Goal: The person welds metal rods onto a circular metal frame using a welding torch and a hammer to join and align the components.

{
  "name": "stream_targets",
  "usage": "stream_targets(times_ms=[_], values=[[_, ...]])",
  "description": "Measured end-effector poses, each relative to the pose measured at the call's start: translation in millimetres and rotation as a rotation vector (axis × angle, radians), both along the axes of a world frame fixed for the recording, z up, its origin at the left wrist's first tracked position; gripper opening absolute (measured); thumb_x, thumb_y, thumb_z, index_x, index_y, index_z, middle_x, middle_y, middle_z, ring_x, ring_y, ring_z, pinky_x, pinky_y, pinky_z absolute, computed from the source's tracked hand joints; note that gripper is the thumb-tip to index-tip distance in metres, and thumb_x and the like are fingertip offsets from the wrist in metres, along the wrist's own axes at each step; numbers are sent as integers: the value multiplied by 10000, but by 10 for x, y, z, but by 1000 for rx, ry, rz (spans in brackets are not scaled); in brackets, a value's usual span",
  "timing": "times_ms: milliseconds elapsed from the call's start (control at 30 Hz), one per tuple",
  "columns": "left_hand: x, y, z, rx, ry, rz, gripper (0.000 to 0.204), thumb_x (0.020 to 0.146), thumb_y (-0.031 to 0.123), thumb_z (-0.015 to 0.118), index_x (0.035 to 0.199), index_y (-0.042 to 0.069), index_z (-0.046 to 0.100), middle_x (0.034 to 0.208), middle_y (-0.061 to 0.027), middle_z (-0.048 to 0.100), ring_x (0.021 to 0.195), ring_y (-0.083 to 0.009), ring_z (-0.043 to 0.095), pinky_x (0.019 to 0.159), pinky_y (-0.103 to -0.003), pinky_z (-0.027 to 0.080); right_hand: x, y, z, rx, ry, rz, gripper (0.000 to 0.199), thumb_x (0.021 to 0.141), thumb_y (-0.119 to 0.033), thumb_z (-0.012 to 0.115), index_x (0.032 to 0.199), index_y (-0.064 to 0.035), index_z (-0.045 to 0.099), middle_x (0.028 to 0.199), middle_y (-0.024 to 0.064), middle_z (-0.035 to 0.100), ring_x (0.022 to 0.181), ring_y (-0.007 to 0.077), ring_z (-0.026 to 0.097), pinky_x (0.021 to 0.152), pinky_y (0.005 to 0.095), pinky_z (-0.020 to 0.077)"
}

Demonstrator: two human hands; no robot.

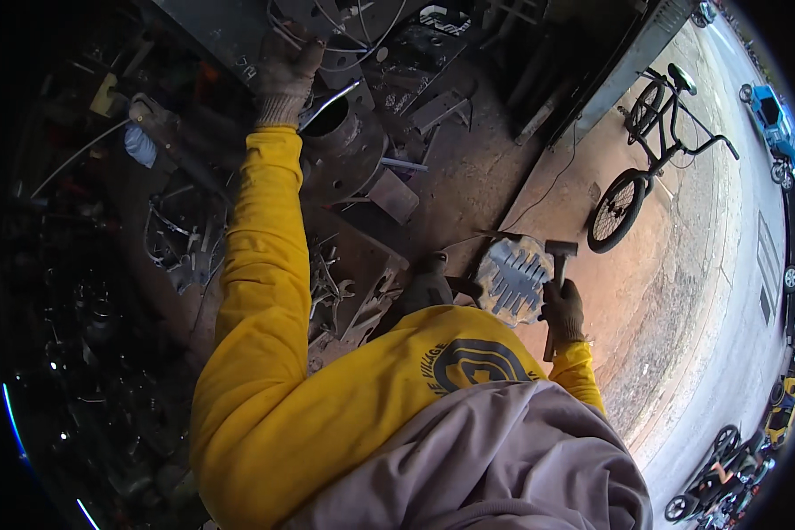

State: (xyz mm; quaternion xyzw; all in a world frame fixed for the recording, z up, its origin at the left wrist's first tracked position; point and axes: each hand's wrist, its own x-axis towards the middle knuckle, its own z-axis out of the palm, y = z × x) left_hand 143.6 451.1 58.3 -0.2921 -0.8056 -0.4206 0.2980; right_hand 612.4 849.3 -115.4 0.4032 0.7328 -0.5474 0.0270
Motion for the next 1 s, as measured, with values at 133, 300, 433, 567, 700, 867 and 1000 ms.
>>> stream_targets(times_ms=[133,300,433,567,700,867,1000], values=[[-550,61,-402,581,-313,-507,310,944,177,667,1209,33,597,1174,-105,643,1115,-264,628,1008,-396,509,-1286,-226,807,135,241,258,255,952,-250,659,1024,-11,607,729,64,605,572,155,605,494,317,494],[-742,-23,-589,283,-223,-338,321,952,13,589,1260,61,515,1164,-88,610,1063,-249,625,928,-439,570,-2405,-586,1572,-64,534,386,276,995,-229,619,1207,-56,591,745,-20,559,600,70,538,515,242,465],[-531,189,-528,584,-320,-549,338,952,84,599,1276,65,504,1134,-80,595,1087,-264,608,958,-459,561,-2891,-755,1674,-113,400,384,251,1000,-222,616,1185,-54,597,765,-41,552,612,46,503,519,232,436],[-554,141,-529,458,-307,-387,392,936,121,624,1300,70,487,1137,-81,577,1096,-279,606,966,-469,559,-3294,-899,1698,-204,386,383,266,1004,-275,595,1168,-66,599,754,-13,557,610,67,521,521,244,456],[-601,120,-625,732,-365,-531,431,923,150,643,1312,65,476,1146,-90,570,1118,-290,601,972,-467,563,-3710,-1036,1799,-184,357,472,294,997,-313,595,1157,-67,599,764,7,565,610,85,533,520,257,465],[-515,46,-487,137,-158,-191,648,875,311,748,1350,-36,476,1223,-116,651,1219,-243,595,1063,-400,464,-4077,-1181,1875,-99,281,542,295,976,-313,611,1131,-63,595,796,64,604,636,191,601,570,342,524],[-509,121,-334,-107,-36,-167,702,856,360,781,1341,-39,467,1210,-125,647,1215,-229,596,1046,-376,481,-4355,-1141,1447,395,689,880,318,1003,-379,586,1121,-84,598,789,63,641,634,201,635,542,345,509]])
